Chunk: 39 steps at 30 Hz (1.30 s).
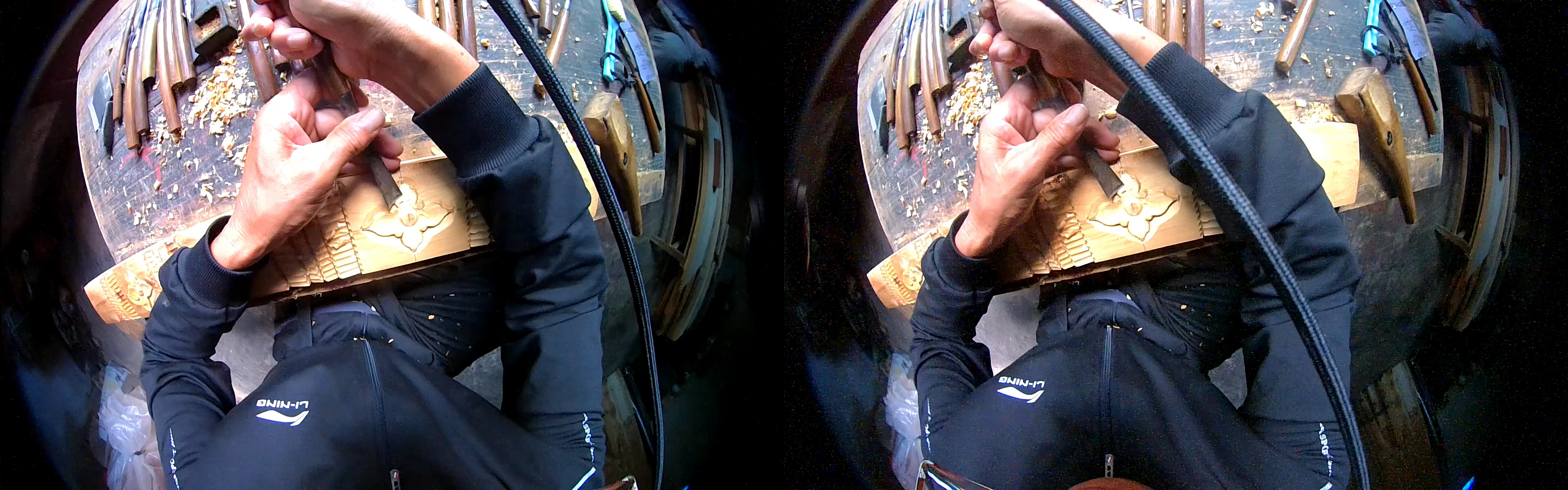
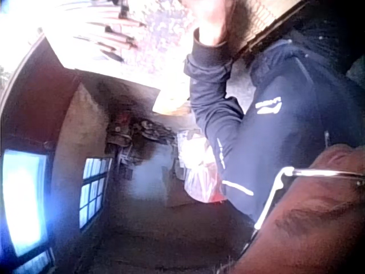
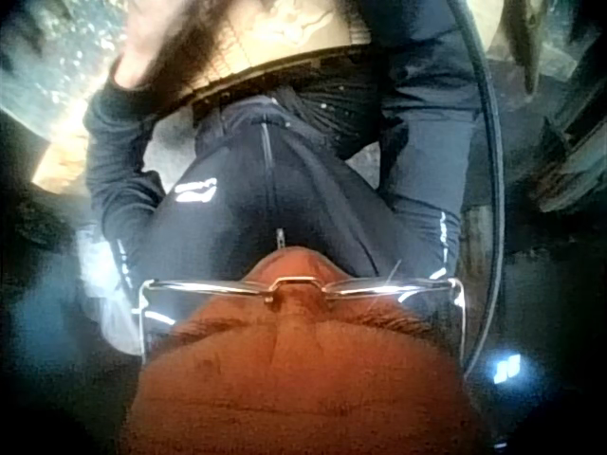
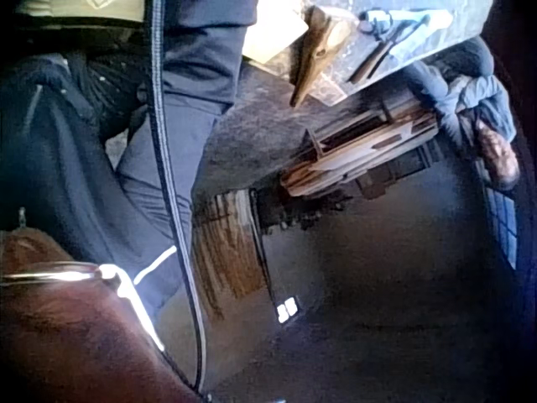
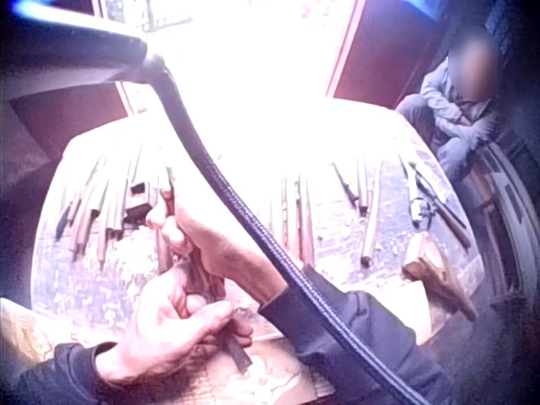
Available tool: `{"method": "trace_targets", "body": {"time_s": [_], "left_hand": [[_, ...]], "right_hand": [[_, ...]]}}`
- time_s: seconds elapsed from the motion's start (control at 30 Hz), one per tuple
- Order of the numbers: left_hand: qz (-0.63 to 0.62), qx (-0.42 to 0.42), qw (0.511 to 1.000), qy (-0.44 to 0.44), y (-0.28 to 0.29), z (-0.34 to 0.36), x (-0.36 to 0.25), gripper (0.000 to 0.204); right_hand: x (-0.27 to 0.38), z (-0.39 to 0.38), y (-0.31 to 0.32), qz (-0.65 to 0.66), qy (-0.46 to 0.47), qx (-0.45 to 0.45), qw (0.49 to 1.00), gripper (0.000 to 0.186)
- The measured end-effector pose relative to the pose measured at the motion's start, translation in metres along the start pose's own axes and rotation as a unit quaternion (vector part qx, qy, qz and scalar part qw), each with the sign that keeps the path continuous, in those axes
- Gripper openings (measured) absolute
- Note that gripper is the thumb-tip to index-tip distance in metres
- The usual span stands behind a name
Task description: The person carves decorative floral patterns into a wooden plank using various chisels and a mallet, switching between different tools and tapping them with a mallet to remove wood shavings.
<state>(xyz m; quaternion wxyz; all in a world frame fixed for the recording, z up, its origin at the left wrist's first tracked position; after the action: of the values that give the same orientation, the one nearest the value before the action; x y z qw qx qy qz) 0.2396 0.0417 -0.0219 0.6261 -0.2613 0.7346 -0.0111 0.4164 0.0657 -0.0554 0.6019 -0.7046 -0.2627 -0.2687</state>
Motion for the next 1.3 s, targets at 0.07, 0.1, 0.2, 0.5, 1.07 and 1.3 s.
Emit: {"method": "trace_targets", "body": {"time_s": [0.07,0.1,0.2,0.5,1.07,1.3], "left_hand": [[0.015,-0.008,1.000,-0.007,-0.001,-0.002,0.000,0.038],[0.022,-0.010,1.000,-0.012,-0.003,-0.002,-0.001,0.037],[0.039,-0.027,0.999,-0.016,-0.001,-0.004,0.001,0.035],[0.044,-0.007,0.999,0.013,0.000,-0.003,-0.004,0.033],[0.093,0.029,0.995,0.022,0.004,-0.005,-0.002,0.030],[-0.014,0.012,0.999,-0.032,0.001,-0.003,0.000,0.031]], "right_hand": [[-0.001,-0.008,0.002,0.002,-0.002,-0.003,1.000,0.037],[0.005,-0.018,0.004,0.000,-0.003,-0.006,1.000,0.037],[0.011,-0.036,0.006,0.001,-0.004,-0.008,1.000,0.037],[0.000,-0.007,-0.004,0.001,0.001,-0.015,1.000,0.037],[0.004,-0.023,-0.004,0.004,0.020,-0.029,0.999,0.036],[0.021,-0.039,-0.003,0.003,0.029,-0.024,0.999,0.036]]}}
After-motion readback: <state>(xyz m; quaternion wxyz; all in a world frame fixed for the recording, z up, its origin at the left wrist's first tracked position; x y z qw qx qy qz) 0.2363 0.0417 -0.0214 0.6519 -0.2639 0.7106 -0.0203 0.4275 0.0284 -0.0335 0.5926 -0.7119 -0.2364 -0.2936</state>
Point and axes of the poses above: each hand's wrist, its own z-axis towards the middle knuckle, its own y-axis out of the back of the hand, x = y × z, the point moved 1 cm from there along z, towards the middle knuckle, and after that the axes turned 14 degrees about x, right-handed, at the moved point
